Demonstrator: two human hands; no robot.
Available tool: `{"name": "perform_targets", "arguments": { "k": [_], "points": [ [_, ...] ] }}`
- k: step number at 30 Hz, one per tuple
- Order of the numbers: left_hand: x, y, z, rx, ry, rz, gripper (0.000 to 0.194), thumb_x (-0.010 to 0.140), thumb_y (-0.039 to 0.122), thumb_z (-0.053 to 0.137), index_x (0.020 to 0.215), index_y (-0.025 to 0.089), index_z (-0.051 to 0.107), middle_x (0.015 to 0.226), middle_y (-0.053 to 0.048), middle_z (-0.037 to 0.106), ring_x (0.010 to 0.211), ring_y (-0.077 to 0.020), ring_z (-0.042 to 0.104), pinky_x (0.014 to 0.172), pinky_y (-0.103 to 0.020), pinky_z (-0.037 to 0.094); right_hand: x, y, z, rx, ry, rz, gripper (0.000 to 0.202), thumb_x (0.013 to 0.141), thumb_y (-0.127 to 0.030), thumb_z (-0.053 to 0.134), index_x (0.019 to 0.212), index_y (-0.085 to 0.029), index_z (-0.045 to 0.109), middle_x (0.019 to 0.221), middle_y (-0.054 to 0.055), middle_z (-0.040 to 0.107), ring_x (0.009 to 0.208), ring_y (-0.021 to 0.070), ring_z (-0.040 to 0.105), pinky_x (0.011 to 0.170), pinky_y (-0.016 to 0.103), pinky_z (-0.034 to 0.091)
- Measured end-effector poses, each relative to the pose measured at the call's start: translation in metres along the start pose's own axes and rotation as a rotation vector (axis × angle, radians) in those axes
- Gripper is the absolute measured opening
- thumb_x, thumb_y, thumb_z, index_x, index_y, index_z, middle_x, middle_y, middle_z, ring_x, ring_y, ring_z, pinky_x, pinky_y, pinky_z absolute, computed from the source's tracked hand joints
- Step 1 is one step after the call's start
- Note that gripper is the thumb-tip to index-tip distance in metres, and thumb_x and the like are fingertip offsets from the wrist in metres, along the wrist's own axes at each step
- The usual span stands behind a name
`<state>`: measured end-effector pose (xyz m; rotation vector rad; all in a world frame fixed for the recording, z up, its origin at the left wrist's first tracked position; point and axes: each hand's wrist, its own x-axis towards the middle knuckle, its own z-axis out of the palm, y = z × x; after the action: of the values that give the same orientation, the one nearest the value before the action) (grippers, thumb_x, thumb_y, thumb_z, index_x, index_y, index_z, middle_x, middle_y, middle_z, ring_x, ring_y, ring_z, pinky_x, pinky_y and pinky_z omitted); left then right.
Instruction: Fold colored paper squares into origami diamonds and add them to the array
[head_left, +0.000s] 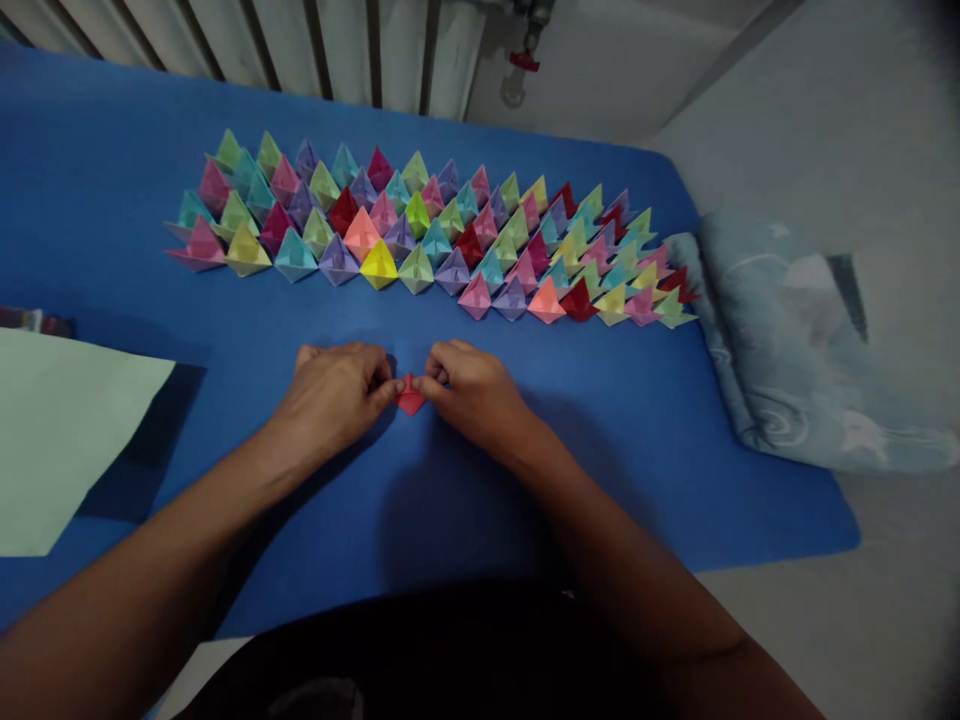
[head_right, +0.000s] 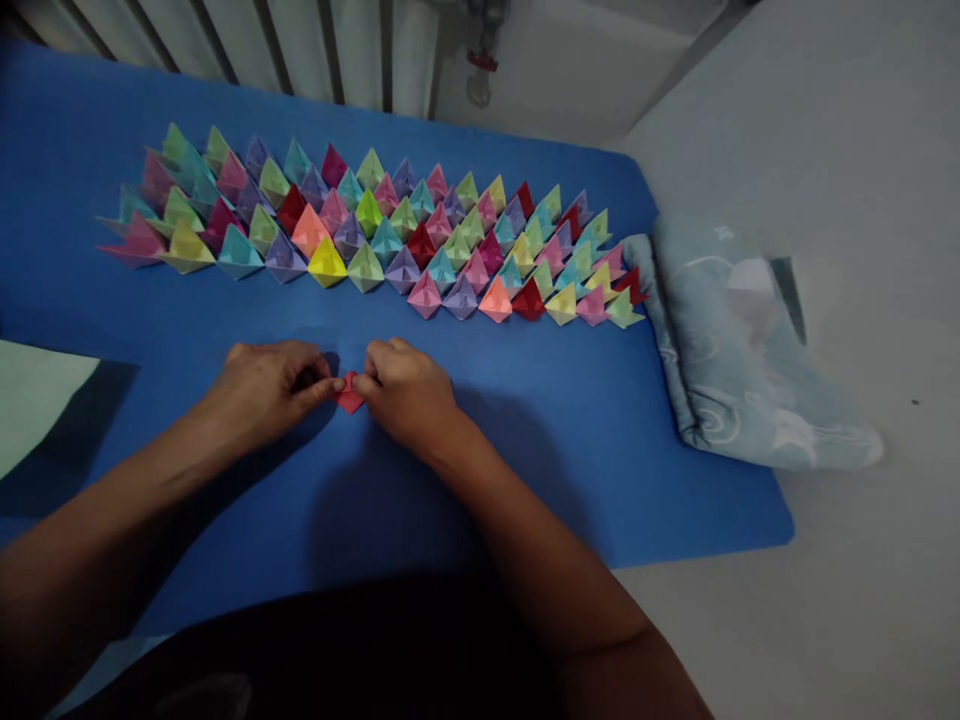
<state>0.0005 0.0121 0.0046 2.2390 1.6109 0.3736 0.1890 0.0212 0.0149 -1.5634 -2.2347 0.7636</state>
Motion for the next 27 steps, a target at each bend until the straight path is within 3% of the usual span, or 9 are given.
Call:
{"name": "perform_targets", "arguments": {
  "k": [3, 6, 10, 15, 19, 25, 27],
  "points": [
    [-0.003, 0.006, 0.002, 0.050, 0.063, 0.042, 0.018, 0.093, 0.037, 0.058, 0.088, 0.023, 0.069, 0.081, -0.004, 0.069, 0.074, -0.0230, 0.063, 0.077, -0.043, 0.044, 0.004, -0.001, -0.003, -0.007, -0.066, 0.046, 0.012, 0.086, -0.020, 0.064, 0.076, -0.019, 0.059, 0.078, -0.001, 0.057, 0.069, 0.0125, 0.048, 0.063, 0.026, 0.033],
    [-0.010, 0.011, 0.006, 0.146, 0.147, 0.195, 0.021, 0.098, 0.028, 0.050, 0.093, 0.023, 0.070, 0.093, -0.007, 0.071, 0.084, -0.0241, 0.063, 0.078, -0.042, 0.042, 0.006, -0.003, -0.006, -0.017, -0.102, 0.040, 0.010, 0.087, -0.021, 0.062, 0.078, -0.019, 0.061, 0.079, -0.001, 0.058, 0.069, 0.0127, 0.048, 0.064, 0.026, 0.033],
    [-0.021, 0.014, 0.010, 0.231, 0.162, 0.325, 0.026, 0.100, 0.022, 0.044, 0.100, 0.021, 0.071, 0.099, -0.007, 0.074, 0.085, -0.0215, 0.063, 0.078, -0.039, 0.043, 0.006, -0.002, -0.008, -0.017, -0.096, 0.032, 0.009, 0.088, -0.023, 0.062, 0.081, -0.017, 0.064, 0.082, 0.001, 0.060, 0.071, 0.0131, 0.051, 0.067, 0.027, 0.036],
    [-0.034, 0.018, 0.013, 0.355, 0.162, 0.319, 0.036, 0.101, 0.020, 0.039, 0.120, 0.017, 0.069, 0.111, -0.014, 0.073, 0.089, -0.0276, 0.063, 0.076, -0.044, 0.043, 0.001, 0.005, -0.009, 0.108, -0.082, -0.019, 0.006, 0.086, -0.018, 0.064, 0.081, -0.017, 0.063, 0.081, -0.001, 0.059, 0.073, 0.0108, 0.051, 0.069, 0.024, 0.037],
    [-0.041, 0.015, 0.018, 0.384, 0.229, 0.285, 0.039, 0.101, 0.018, 0.038, 0.125, 0.020, 0.069, 0.115, -0.013, 0.072, 0.096, -0.0294, 0.061, 0.077, -0.044, 0.043, 0.001, 0.006, -0.010, 0.119, -0.093, 0.020, 0.005, 0.082, -0.016, 0.067, 0.080, -0.017, 0.062, 0.078, -0.004, 0.058, 0.071, 0.0100, 0.050, 0.064, 0.022, 0.034],
    [-0.043, 0.010, 0.027, 0.345, 0.248, 0.259, 0.040, 0.099, 0.016, 0.040, 0.128, 0.023, 0.068, 0.119, -0.014, 0.070, 0.104, -0.0298, 0.060, 0.082, -0.043, 0.043, 0.000, -0.010, -0.008, 0.078, -0.074, 0.061, 0.003, 0.083, -0.016, 0.064, 0.085, -0.018, 0.065, 0.075, -0.003, 0.062, 0.069, 0.0112, 0.053, 0.063, 0.022, 0.035],
    [-0.042, 0.011, 0.029, 0.334, 0.255, 0.248, 0.040, 0.099, 0.016, 0.041, 0.126, 0.023, 0.069, 0.119, -0.014, 0.070, 0.105, -0.0294, 0.059, 0.083, -0.043, 0.043, -0.001, -0.018, -0.003, 0.077, -0.046, 0.053, 0.011, 0.086, -0.015, 0.058, 0.092, -0.019, 0.065, 0.076, -0.003, 0.065, 0.071, 0.0119, 0.056, 0.065, 0.022, 0.037]
  ]
}}
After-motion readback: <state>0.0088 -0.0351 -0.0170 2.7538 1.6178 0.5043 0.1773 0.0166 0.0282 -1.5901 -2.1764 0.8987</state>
